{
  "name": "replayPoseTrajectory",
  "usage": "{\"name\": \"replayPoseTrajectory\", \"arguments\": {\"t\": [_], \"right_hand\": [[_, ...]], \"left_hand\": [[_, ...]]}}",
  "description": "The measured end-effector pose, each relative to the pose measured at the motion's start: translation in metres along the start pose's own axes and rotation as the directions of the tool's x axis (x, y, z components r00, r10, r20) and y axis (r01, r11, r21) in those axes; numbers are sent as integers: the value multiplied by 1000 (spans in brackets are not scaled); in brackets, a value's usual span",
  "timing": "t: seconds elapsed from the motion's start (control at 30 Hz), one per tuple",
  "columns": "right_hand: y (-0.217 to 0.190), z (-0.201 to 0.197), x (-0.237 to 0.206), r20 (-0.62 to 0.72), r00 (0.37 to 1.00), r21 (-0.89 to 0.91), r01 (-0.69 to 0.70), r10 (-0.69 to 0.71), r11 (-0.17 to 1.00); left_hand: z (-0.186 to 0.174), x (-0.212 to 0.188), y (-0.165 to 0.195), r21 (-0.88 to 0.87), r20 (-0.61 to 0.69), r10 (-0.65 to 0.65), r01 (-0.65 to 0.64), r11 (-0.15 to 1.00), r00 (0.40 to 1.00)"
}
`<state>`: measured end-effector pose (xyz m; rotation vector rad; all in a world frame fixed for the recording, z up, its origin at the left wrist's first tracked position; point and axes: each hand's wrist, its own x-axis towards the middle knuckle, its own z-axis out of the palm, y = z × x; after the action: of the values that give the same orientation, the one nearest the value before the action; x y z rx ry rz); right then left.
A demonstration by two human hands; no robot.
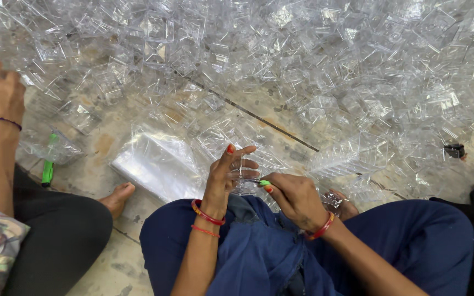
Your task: The person sits on the floor among a large pile of clear plastic boxes and uses a green utility knife to trim excess plastic from each box, then stacks the finished boxes and wraps stacks in clear plastic film. Other workers nearby perform the same trimming and wrapping work.
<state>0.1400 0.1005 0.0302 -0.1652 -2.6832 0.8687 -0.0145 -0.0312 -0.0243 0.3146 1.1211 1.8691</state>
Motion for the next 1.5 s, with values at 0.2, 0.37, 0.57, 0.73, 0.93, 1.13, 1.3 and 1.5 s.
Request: {"name": "replayPoseTrajectory", "arguments": {"t": [0.2, 0.37, 0.57, 0.73, 0.93, 1.13, 1.3, 1.5], "right_hand": [[1, 3, -2, -124, 985, -160, 97, -118, 982], [4, 6, -3, -158, 979, -183, 98, -127, 978], [9, 17, -2, -127, 989, -128, 57, -73, 990], [13, 25, -1, -77, 996, -61, 41, -46, 997], [20, 31, 0, 66, 998, -27, -22, 23, 999], [28, 25, 1, 242, 970, 62, -41, 25, 997], [27, 15, 9, 366, 928, 91, -110, 70, 990], [31, 9, 13, 458, 886, 112, -139, 74, 984]], "left_hand": [[3, 0, 3, 75, -22, -28, 30, 997, 999], [6, -2, 4, 49, -10, -21, 22, 999, 1000], [6, -1, 1, 28, -57, -15, 17, 999, 998], [3, 2, -4, 2, -55, -35, 35, 999, 998], [0, 4, -7, 10, -64, -35, 36, 999, 997], [-2, 5, -7, 48, -81, -56, 60, 997, 995], [-2, 6, -3, 77, -84, -50, 56, 995, 995], [-1, 1, 0, 73, -36, -30, 33, 997, 999]]}}
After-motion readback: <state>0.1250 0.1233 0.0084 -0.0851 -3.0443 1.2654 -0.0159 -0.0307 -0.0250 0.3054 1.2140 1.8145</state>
